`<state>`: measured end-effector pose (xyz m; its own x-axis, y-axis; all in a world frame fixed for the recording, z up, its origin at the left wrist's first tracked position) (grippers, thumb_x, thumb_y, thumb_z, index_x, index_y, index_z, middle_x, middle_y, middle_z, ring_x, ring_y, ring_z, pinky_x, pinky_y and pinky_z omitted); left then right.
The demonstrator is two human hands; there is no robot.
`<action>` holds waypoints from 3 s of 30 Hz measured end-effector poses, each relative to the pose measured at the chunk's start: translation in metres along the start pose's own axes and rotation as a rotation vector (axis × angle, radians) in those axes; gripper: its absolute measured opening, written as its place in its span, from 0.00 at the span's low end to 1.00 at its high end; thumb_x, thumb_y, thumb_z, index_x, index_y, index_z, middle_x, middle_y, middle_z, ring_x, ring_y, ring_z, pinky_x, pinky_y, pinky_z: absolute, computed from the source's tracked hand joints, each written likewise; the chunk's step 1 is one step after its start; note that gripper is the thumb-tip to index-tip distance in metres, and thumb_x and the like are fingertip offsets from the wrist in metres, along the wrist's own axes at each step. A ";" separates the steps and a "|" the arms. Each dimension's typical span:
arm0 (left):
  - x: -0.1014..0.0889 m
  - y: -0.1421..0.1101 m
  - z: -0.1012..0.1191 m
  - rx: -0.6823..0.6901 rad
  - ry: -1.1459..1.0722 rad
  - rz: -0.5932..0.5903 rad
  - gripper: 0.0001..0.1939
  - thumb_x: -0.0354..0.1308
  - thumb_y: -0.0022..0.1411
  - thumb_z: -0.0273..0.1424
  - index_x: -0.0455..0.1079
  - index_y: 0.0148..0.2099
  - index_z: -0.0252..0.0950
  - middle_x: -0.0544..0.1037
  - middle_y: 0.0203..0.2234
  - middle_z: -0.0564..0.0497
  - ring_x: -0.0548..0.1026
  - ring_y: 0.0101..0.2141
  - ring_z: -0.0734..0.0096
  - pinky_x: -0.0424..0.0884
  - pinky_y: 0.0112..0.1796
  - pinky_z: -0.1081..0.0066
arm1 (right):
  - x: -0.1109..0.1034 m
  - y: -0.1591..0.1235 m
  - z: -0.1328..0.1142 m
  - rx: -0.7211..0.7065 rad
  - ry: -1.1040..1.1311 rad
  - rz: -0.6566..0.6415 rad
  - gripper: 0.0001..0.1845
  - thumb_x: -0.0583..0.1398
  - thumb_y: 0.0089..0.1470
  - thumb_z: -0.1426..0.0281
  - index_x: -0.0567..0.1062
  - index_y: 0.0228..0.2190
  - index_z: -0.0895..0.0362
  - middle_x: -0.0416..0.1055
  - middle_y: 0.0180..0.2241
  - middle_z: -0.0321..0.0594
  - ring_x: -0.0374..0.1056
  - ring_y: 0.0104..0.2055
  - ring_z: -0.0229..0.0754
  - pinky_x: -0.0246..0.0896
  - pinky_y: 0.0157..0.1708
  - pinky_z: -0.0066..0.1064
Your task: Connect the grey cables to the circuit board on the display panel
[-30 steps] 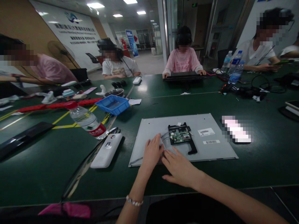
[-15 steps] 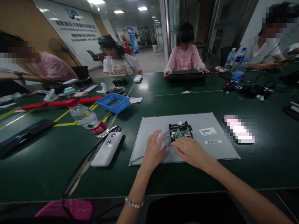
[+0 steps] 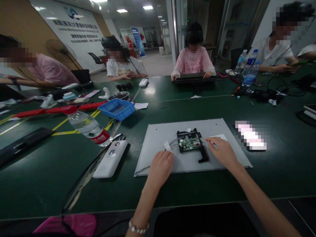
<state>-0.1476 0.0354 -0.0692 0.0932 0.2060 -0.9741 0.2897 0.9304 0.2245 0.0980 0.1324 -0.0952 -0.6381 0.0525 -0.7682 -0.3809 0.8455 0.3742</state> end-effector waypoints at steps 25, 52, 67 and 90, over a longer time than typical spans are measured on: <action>-0.015 0.019 -0.041 -0.071 0.113 0.077 0.11 0.49 0.63 0.25 0.72 0.41 0.38 0.78 0.40 0.47 0.72 0.44 0.61 0.63 0.48 0.59 | 0.009 -0.005 0.004 0.157 0.386 -0.258 0.10 0.58 0.52 0.68 0.73 0.38 0.56 0.74 0.34 0.40 0.70 0.36 0.41 0.66 0.39 0.36; 0.015 0.109 0.012 0.051 -0.065 -0.024 0.25 0.46 0.65 0.36 0.50 0.63 0.35 0.58 0.60 0.43 0.59 0.57 0.60 0.58 0.53 0.62 | 0.020 -0.007 -0.008 -0.067 0.132 -0.244 0.24 0.50 0.60 0.64 0.60 0.57 0.47 0.57 0.59 0.40 0.56 0.59 0.46 0.52 0.57 0.47; 0.044 0.116 0.014 0.050 -0.116 -0.044 0.21 0.41 0.67 0.36 0.57 0.59 0.36 0.67 0.55 0.45 0.62 0.56 0.64 0.52 0.57 0.58 | 0.012 -0.002 -0.004 0.007 0.222 -0.112 0.22 0.50 0.59 0.66 0.63 0.54 0.52 0.66 0.52 0.43 0.62 0.54 0.46 0.57 0.54 0.44; 0.039 0.166 -0.002 -0.067 0.029 -0.126 0.14 0.47 0.62 0.23 0.73 0.42 0.34 0.78 0.35 0.40 0.74 0.42 0.61 0.66 0.44 0.66 | 0.011 0.021 -0.002 -0.210 -0.115 -0.178 0.12 0.54 0.57 0.73 0.75 0.41 0.55 0.74 0.41 0.43 0.66 0.45 0.46 0.60 0.46 0.40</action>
<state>-0.0976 0.1987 -0.0696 0.0319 0.0940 -0.9951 0.2334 0.9673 0.0989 0.0813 0.1501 -0.0949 -0.4736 -0.0170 -0.8806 -0.6177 0.7191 0.3183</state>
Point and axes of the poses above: each hand's wrist, its own y-axis towards the middle knuckle, its own x-axis out of the palm, z = x × y, the point moved 3 cm from there along y, towards the middle knuckle
